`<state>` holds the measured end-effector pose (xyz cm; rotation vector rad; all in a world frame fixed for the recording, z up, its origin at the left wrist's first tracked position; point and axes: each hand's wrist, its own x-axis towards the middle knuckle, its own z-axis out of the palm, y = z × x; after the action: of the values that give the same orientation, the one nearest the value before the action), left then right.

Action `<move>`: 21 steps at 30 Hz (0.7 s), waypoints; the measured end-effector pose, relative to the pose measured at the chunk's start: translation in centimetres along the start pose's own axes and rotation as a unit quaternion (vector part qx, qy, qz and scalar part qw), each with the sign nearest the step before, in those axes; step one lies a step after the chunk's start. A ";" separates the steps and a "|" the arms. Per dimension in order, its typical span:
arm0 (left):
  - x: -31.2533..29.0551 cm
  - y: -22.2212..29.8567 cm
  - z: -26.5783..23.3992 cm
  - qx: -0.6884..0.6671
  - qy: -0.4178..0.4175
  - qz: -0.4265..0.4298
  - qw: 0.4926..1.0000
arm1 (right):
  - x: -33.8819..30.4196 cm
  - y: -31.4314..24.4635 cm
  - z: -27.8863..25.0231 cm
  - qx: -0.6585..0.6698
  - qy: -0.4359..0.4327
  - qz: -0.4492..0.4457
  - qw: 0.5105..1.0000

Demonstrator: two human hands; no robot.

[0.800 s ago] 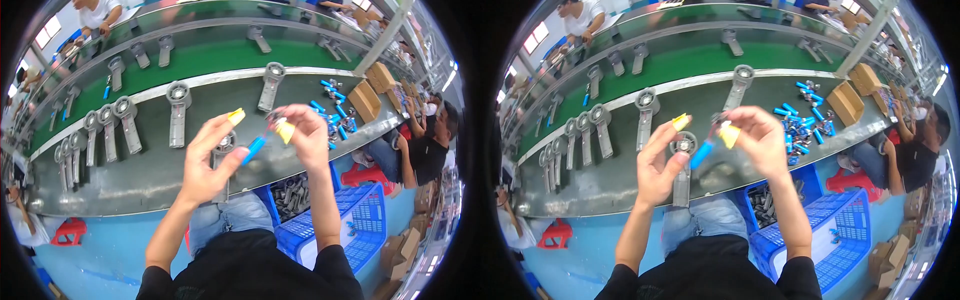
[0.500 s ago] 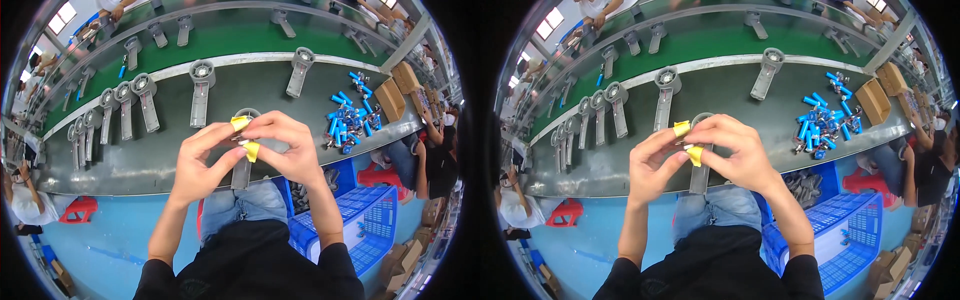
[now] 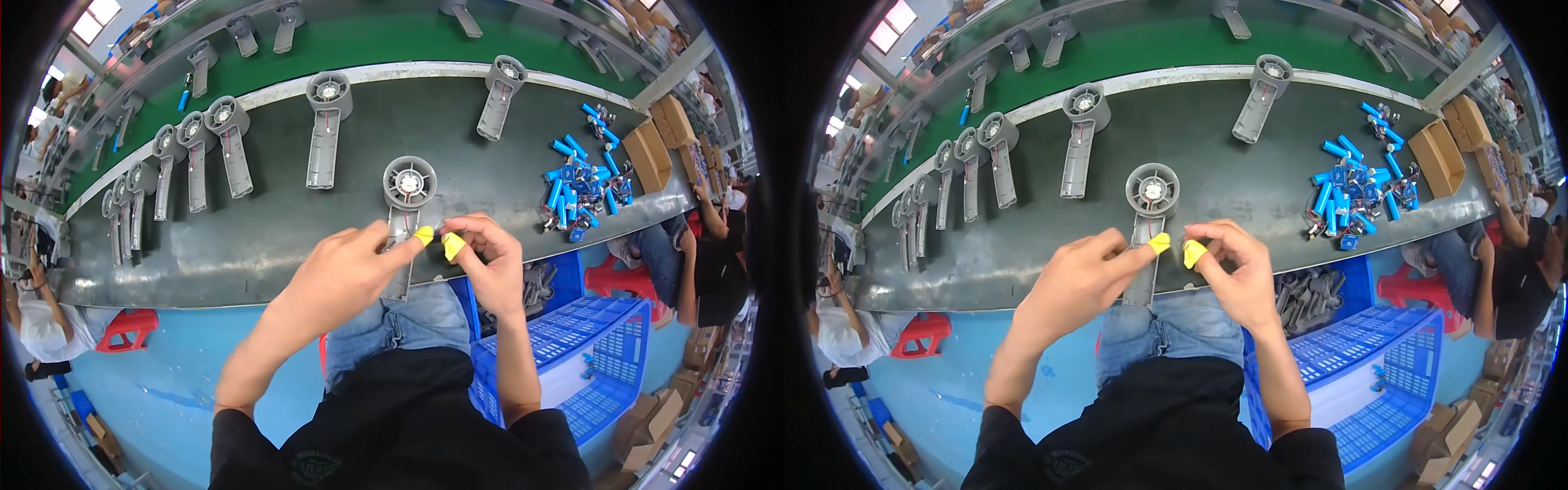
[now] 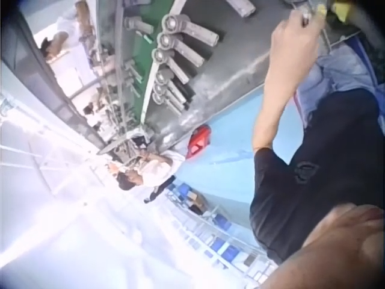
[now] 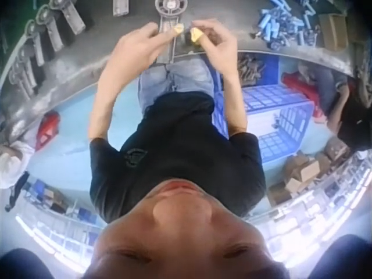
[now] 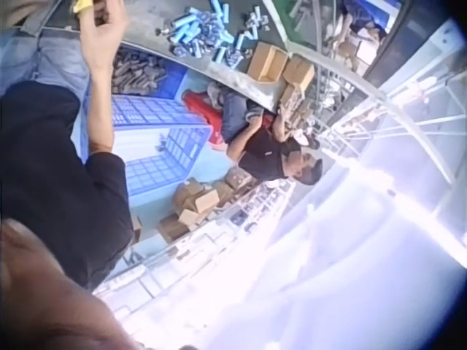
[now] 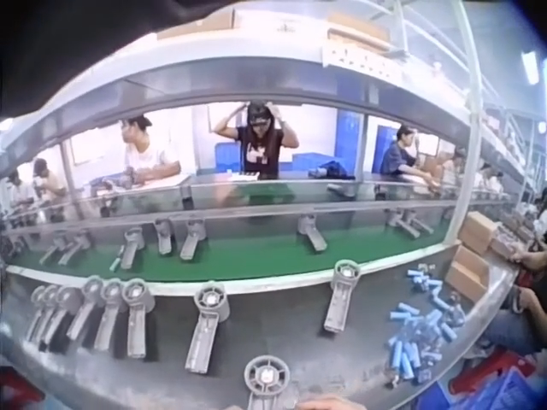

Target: The person assembles handheld electronic fans by hand, inserting lithium batteries into the portable fans and fitting plastic housing components together on a production line.

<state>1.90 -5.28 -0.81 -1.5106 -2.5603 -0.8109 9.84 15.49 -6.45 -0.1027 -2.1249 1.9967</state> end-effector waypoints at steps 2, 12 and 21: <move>0.8 0.2 0.2 0.035 -0.007 0.025 0.999 | -0.4 0.8 0.5 0.009 0.014 0.008 1.000; 1.6 -1.0 1.0 -0.230 0.089 -0.191 0.950 | 1.4 0.0 4.4 -0.152 0.087 -0.170 0.970; 0.1 -2.8 1.9 -0.249 0.120 -0.135 0.951 | 2.9 0.9 4.4 -0.261 0.091 -0.285 0.918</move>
<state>-0.05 -5.41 -3.57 -1.0554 -2.5198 -1.6661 6.02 11.86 -7.22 0.2142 -2.1766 1.0338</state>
